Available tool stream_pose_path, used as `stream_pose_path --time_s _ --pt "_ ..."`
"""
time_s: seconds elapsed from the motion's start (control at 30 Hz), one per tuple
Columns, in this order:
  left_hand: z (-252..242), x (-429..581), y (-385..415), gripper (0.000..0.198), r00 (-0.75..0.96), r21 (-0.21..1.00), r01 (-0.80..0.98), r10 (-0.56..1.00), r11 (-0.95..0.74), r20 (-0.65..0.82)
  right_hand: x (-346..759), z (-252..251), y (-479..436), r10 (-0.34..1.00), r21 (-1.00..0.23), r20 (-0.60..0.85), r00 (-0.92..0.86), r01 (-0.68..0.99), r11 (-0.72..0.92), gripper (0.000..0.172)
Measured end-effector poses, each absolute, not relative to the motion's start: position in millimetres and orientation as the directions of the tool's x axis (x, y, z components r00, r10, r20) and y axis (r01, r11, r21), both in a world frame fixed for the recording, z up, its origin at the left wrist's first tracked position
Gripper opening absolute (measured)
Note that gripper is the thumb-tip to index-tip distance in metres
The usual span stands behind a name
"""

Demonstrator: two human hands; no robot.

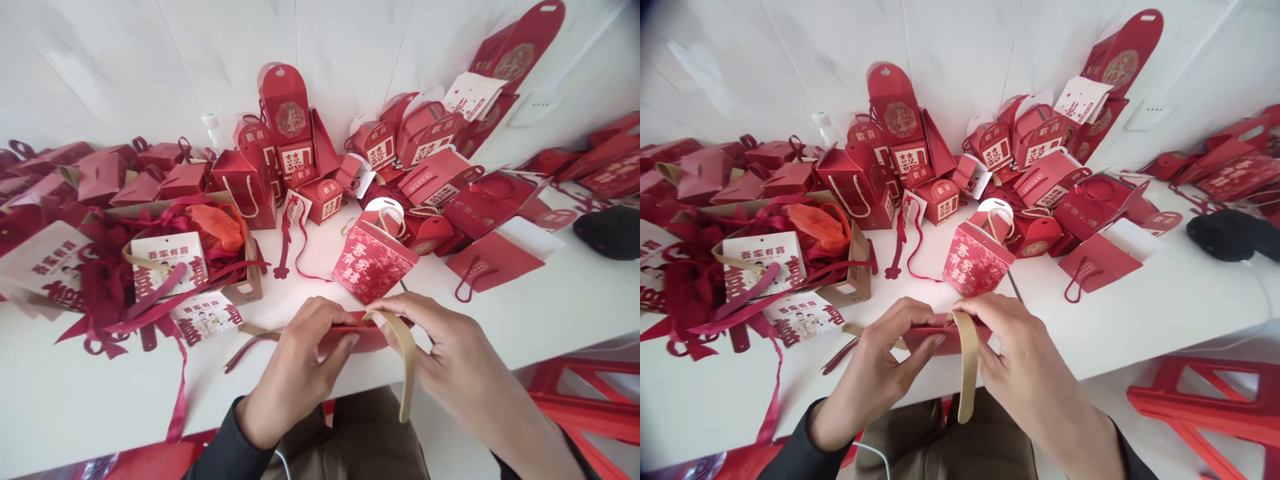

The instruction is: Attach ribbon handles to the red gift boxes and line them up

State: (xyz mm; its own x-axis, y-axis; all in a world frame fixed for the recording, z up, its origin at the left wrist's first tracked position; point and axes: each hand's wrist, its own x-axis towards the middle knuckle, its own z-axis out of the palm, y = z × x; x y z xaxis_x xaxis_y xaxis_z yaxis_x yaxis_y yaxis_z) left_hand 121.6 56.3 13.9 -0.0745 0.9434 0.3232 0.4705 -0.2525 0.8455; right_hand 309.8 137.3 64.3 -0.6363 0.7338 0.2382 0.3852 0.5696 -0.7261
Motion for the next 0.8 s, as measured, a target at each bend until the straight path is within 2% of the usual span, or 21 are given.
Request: stream_pose_path --time_s 0.17,0.27,0.57,0.8 --pt "13.5 122.6 52.0 0.018 -0.045 0.852 0.436 0.939 -0.290 0.342 311.9 80.0 149.2 0.674 -0.786 0.044 -0.738 0.391 0.479 0.022" --pt "14.1 123.1 49.2 0.018 -0.032 0.855 0.416 0.935 -0.309 0.353 313.1 84.6 155.1 0.624 -0.783 -0.012 -0.781 0.395 0.480 0.026" --pt "14.2 123.9 47.5 0.015 -0.023 0.864 0.386 0.933 -0.322 0.358 311.1 85.0 157.4 0.506 -0.675 0.079 -0.859 0.327 0.661 0.027" --pt "13.9 125.0 48.2 0.018 -0.026 0.870 0.380 0.937 -0.313 0.348 308.4 89.3 158.1 0.440 -0.550 0.209 -0.873 0.267 0.791 0.029"
